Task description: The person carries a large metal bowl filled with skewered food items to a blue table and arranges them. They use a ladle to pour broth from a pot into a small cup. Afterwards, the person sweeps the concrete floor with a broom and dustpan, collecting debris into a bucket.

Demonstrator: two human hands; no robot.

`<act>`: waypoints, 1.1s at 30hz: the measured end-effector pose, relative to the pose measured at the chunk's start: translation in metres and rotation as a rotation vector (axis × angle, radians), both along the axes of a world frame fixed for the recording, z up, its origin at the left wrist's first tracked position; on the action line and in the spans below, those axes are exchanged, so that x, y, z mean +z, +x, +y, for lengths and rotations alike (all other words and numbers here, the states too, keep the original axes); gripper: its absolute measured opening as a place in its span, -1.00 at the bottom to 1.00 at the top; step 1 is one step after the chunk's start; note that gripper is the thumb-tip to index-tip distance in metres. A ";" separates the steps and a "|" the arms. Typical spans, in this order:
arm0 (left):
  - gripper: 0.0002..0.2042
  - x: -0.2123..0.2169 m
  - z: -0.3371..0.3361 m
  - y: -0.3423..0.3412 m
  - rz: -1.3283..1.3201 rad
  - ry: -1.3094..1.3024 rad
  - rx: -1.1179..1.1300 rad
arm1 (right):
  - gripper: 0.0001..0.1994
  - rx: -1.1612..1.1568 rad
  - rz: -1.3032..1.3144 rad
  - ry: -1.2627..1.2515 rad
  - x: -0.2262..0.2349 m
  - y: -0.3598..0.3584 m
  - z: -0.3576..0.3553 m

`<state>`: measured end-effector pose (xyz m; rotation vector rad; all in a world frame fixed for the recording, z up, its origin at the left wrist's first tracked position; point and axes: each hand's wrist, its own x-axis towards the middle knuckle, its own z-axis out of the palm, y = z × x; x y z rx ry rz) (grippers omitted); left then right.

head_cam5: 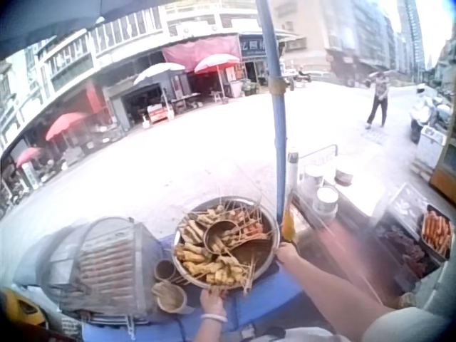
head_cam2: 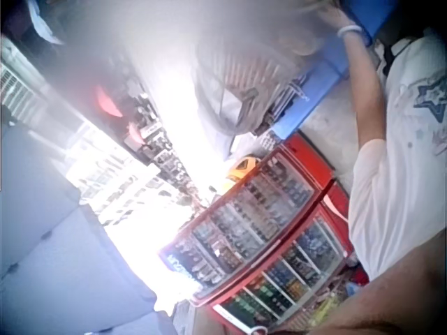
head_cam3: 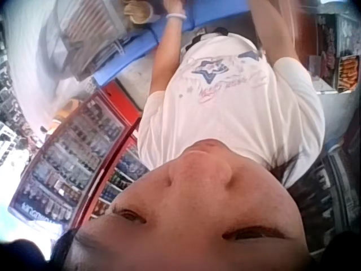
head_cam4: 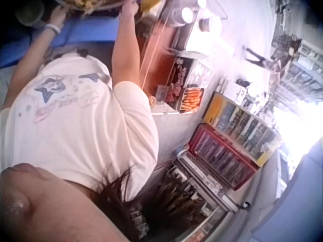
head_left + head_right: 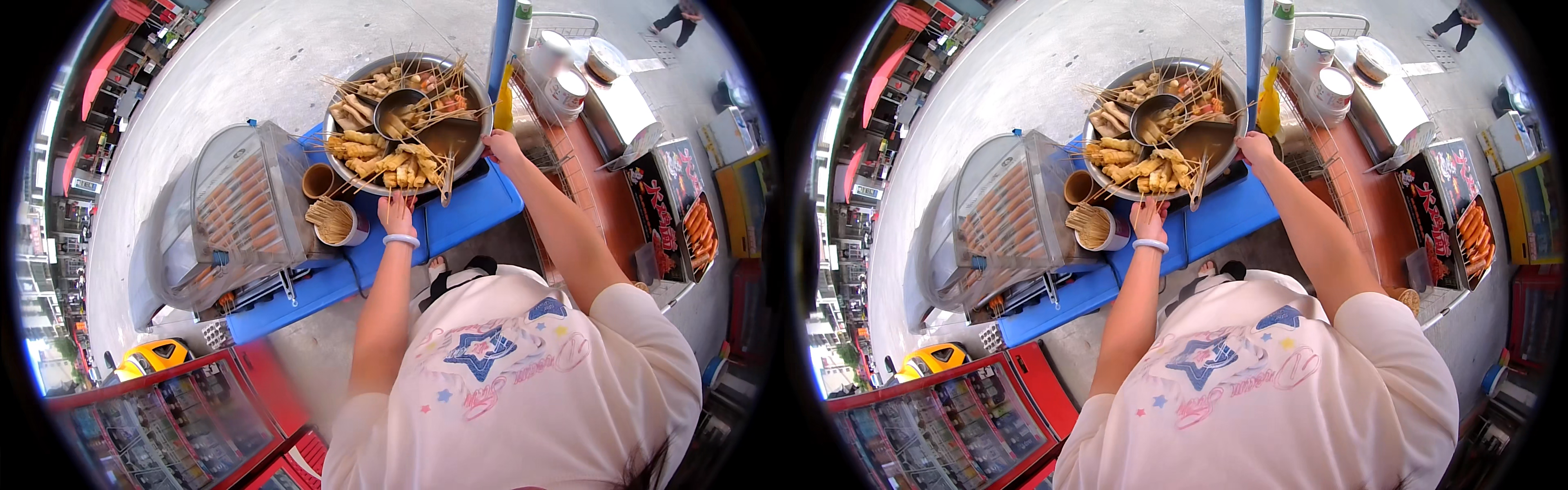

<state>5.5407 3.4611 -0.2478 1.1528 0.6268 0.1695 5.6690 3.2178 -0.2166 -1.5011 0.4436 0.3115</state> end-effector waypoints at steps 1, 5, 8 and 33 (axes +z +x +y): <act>-0.88 -0.003 0.011 0.004 -0.021 0.045 0.023 | -0.92 0.044 0.014 0.015 0.001 -0.004 0.002; -0.89 -0.001 0.067 0.028 0.003 0.072 0.045 | -0.92 0.094 0.148 0.189 0.003 -0.042 0.028; -0.86 -0.001 0.104 0.044 0.007 0.235 -0.025 | -0.89 0.095 0.239 0.265 0.012 -0.059 0.052; -0.77 0.043 0.147 0.036 0.002 0.421 0.305 | -0.59 0.939 -1.057 -0.945 0.041 -0.111 0.156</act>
